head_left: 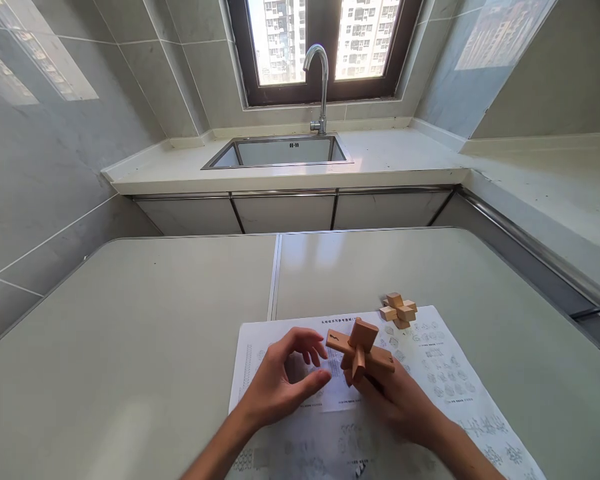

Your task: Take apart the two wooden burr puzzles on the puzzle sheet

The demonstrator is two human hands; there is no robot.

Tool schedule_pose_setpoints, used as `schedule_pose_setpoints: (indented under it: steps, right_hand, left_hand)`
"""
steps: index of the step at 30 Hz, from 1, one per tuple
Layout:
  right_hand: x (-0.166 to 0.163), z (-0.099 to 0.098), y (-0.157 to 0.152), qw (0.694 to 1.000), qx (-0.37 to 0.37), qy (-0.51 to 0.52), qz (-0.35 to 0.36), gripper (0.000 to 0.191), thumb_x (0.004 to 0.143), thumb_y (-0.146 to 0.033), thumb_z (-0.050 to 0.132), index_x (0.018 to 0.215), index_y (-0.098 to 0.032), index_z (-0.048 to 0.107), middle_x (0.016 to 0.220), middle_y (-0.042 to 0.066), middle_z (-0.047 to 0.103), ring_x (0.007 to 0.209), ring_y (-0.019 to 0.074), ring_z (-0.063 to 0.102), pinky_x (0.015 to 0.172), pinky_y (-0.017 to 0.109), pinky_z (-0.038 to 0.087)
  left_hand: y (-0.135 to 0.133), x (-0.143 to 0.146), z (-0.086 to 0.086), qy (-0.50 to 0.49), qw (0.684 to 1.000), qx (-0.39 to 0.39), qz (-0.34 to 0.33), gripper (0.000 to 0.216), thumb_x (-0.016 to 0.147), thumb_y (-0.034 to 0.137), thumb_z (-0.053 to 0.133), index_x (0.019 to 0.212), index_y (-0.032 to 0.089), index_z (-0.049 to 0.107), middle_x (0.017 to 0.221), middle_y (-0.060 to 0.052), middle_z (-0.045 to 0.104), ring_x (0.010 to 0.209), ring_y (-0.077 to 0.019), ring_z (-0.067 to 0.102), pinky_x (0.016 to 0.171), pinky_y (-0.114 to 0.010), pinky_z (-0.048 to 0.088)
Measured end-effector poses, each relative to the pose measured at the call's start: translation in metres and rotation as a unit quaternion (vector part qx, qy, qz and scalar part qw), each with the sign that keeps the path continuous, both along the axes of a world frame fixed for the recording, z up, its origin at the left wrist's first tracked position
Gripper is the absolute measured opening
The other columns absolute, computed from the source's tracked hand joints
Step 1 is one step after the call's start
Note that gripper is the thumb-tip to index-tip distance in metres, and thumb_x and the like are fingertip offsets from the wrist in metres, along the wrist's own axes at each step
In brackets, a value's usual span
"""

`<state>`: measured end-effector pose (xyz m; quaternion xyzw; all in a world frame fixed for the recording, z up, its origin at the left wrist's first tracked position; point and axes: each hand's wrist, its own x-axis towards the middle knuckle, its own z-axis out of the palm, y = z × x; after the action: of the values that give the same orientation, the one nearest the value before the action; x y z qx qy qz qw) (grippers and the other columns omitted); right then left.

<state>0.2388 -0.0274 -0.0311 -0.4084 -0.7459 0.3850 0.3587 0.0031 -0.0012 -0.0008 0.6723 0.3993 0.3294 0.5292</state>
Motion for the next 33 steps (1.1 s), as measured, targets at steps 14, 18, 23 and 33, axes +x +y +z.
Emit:
schedule_pose_setpoints:
  steps: [14, 18, 23, 33]
  right_hand:
    - [-0.011, 0.003, -0.008, 0.991, 0.01, -0.086, 0.098, 0.029, 0.104, -0.025, 0.044, 0.075, -0.023, 0.043, 0.068, -0.005, 0.043, 0.058, 0.0127, 0.033, 0.062, 0.03, 0.026]
    - [-0.001, 0.011, -0.003, 0.987, -0.125, 0.023, 0.1, 0.041, 0.101, -0.054, 0.051, 0.076, -0.023, 0.043, 0.069, -0.004, 0.039, 0.062, 0.014, 0.035, 0.06, 0.028, 0.029]
    - [0.009, 0.01, 0.002, 0.963, -0.216, 0.14, 0.076, 0.058, 0.1, -0.073, 0.042, 0.075, -0.022, 0.05, 0.062, -0.004, 0.044, 0.058, 0.0146, 0.04, 0.057, 0.028, 0.031]
    - [0.006, 0.006, 0.0, 0.94, -0.277, 0.193, 0.044, 0.046, 0.102, -0.059, 0.055, 0.078, -0.02, 0.056, 0.067, -0.004, 0.043, 0.061, 0.0131, 0.037, 0.056, 0.026, 0.029]
  left_hand:
    - [-0.007, 0.009, 0.001, -0.098, 0.989, -0.087, -0.064, 0.101, 0.054, 0.046, 0.103, 0.143, 0.032, 0.056, 0.134, -0.01, 0.065, 0.126, -0.0367, 0.06, 0.11, -0.048, 0.046]
    - [-0.006, 0.006, 0.003, -0.103, 0.99, -0.092, -0.033, 0.095, 0.057, 0.045, 0.101, 0.14, 0.03, 0.058, 0.118, -0.006, 0.068, 0.111, -0.0311, 0.065, 0.101, -0.042, 0.05]
    - [-0.008, 0.003, 0.003, -0.049, 0.995, -0.09, 0.008, 0.099, 0.054, 0.038, 0.102, 0.141, 0.033, 0.055, 0.114, -0.004, 0.067, 0.106, -0.0281, 0.063, 0.097, -0.04, 0.05]
    - [-0.011, 0.01, 0.001, -0.02, 1.0, 0.02, -0.009, 0.104, 0.056, 0.029, 0.104, 0.144, 0.042, 0.05, 0.14, -0.004, 0.055, 0.105, -0.0231, 0.061, 0.095, -0.037, 0.055]
